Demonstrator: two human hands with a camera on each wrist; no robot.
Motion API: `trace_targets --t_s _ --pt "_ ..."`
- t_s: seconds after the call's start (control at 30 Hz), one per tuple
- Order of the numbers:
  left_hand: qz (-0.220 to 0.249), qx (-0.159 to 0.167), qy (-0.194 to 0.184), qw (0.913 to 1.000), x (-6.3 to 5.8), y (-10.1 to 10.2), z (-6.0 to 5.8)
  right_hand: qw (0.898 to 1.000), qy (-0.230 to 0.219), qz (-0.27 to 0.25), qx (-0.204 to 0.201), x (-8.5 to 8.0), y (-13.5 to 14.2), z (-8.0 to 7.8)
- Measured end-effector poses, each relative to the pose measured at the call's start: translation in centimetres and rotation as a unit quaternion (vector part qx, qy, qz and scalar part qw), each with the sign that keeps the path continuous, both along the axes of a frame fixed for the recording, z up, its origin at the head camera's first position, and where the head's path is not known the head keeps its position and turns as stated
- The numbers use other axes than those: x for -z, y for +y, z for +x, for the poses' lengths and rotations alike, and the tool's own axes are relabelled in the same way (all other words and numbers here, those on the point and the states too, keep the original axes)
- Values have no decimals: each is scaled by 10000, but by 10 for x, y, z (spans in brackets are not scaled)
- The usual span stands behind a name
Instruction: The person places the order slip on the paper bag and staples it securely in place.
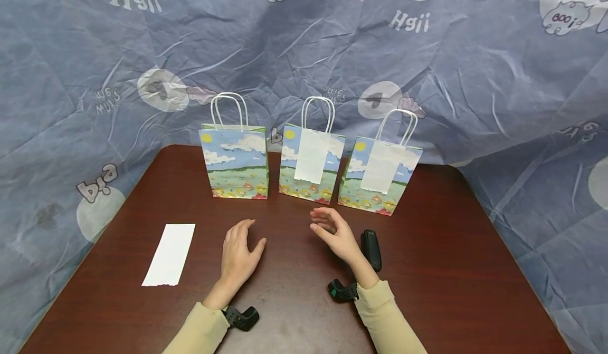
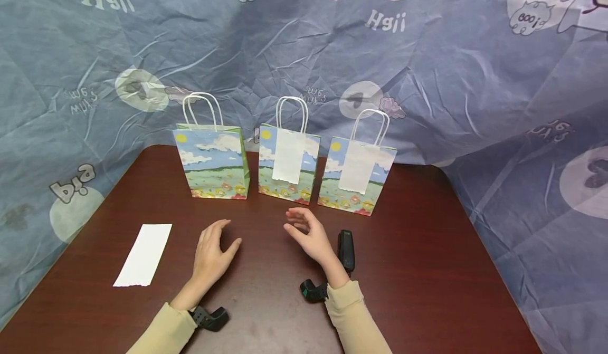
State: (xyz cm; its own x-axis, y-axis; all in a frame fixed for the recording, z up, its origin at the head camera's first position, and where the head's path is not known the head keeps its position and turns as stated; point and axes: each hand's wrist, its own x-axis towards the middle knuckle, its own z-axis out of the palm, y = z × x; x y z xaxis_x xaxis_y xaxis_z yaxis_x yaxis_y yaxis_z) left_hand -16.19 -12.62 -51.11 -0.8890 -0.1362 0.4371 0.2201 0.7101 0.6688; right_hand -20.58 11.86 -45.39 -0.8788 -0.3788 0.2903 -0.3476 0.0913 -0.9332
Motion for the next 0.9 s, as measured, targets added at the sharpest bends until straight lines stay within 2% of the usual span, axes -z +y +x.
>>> trace_targets --t_s 0.27,0.4,0.57,0.9 --pt "-37 -305 107 9995 -1 -23 3 9992 -191 -281 227 12 -10 -3" --pt "-28 -574 150 9982 -1 -41 4 9972 -349 -563 362 18 -15 -5" --pt "11 -941 208 9953 -2 -65 6 9943 -455 -905 338 22 -22 -10" --pt "327 -1577 -157 9868 -4 -99 14 9955 -487 -774 248 25 -39 -15"
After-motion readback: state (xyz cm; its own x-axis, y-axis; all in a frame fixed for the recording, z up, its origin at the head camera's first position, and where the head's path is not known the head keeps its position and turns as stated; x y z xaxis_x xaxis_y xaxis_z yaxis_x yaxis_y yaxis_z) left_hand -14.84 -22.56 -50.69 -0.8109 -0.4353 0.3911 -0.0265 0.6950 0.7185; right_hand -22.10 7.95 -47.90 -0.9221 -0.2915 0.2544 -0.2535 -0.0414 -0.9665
